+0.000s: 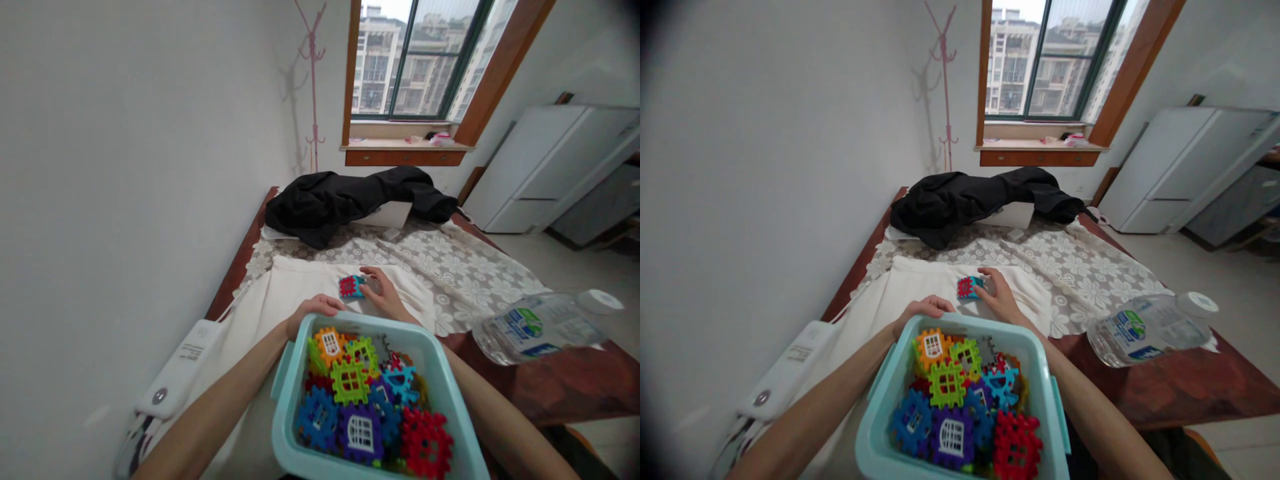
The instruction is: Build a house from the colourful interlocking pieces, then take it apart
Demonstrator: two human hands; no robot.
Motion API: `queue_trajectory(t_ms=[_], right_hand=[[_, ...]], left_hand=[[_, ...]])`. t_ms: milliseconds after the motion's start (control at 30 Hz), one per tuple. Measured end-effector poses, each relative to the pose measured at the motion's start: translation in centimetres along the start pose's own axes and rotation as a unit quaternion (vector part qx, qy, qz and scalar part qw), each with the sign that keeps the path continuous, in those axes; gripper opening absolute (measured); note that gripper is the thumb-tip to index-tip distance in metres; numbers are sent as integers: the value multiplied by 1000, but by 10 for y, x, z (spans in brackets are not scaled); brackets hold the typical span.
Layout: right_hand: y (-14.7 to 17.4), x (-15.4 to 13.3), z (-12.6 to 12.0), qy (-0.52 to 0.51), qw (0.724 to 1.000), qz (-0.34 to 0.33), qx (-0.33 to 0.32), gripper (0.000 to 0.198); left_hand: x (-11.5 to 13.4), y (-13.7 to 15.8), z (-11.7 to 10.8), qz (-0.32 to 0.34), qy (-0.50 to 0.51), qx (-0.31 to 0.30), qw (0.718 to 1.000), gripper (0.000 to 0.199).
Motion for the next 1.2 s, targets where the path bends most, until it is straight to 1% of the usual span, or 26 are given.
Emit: queue_trajectory(t_ms=[133, 267, 333, 400, 467, 533, 567, 600, 633, 667, 733, 767, 800, 867, 900, 967, 1067, 1100, 1133, 1200], right_hand=[[2, -1, 4, 20, 998, -25, -46, 64], [2, 3, 7, 35, 997, -29, -57, 65], [2, 5, 10, 53, 996, -45, -61, 65], [2, 5, 13, 81, 993, -59, -62, 61], [2, 4, 13, 92, 993, -52, -55, 54], [2, 2, 11, 64, 997, -25, -39, 50], [2, 1, 9, 40, 999, -10, -30, 48], [2, 0, 6, 18, 1000, 6, -20, 45], [2, -1, 4, 1, 1000, 19, -10, 41], [3, -1, 2, -10, 999, 30, -3, 37], [3, -3, 0, -17, 999, 40, -8, 32], [3, -4, 1, -17, 999, 38, -19, 32], [3, -5, 2, -16, 999, 34, -37, 32], [4, -9, 6, -10, 997, 21, -79, 34], [5, -11, 8, -8, 995, 15, -95, 34], [6, -16, 10, -14, 993, 2, -116, 34], [4, -19, 7, -33, 990, -28, -130, 31], [2, -18, 4, -32, 992, -34, -120, 31], [-1, -14, -1, -22, 995, -35, -96, 31], [-8, -3, -14, 21, 999, -28, -18, 32]], left_hand=[[2, -2, -8, 17, -6, 34, 999, 31], [8, 1, -15, 27, -16, 53, 998, 30], [10, 3, -19, 31, -20, 61, 997, 30], [9, 3, -22, 31, -25, 69, 997, 30], [6, 1, -26, 22, -25, 72, 997, 39], [4, -4, -31, 28, -32, 95, 995, 57], [3, -7, -35, 43, -51, 118, 991, 61], [4, -9, -38, 67, -85, 148, 983, 61], [5, -11, -42, 97, -133, 183, 969, 58], [6, -12, -45, 129, -186, 219, 949, 53], [7, -13, -49, 170, -264, 265, 912, 44], [6, -14, -50, 181, -282, 273, 902, 45], [5, -15, -51, 188, -291, 273, 897, 52], [2, -17, -53, 200, -297, 262, 896, 67], [1, -18, -54, 204, -303, 257, 895, 72], [0, -21, -55, 200, -323, 257, 889, 73], [-2, -24, -56, 184, -344, 260, 883, 69], [-1, -24, -56, 187, -347, 264, 880, 66], [-1, -24, -56, 192, -348, 268, 877, 64], [-1, -25, -56, 203, -350, 271, 873, 60]])
Point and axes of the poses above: each hand's wrist, its own y-axis away from the middle knuckle, its own z-axis out of the palm, x = y × z, the point moved 4 cm from there along -y, towards the middle knuckle, and after that the axes turned 4 degrees about y, right-handed, at the moved point
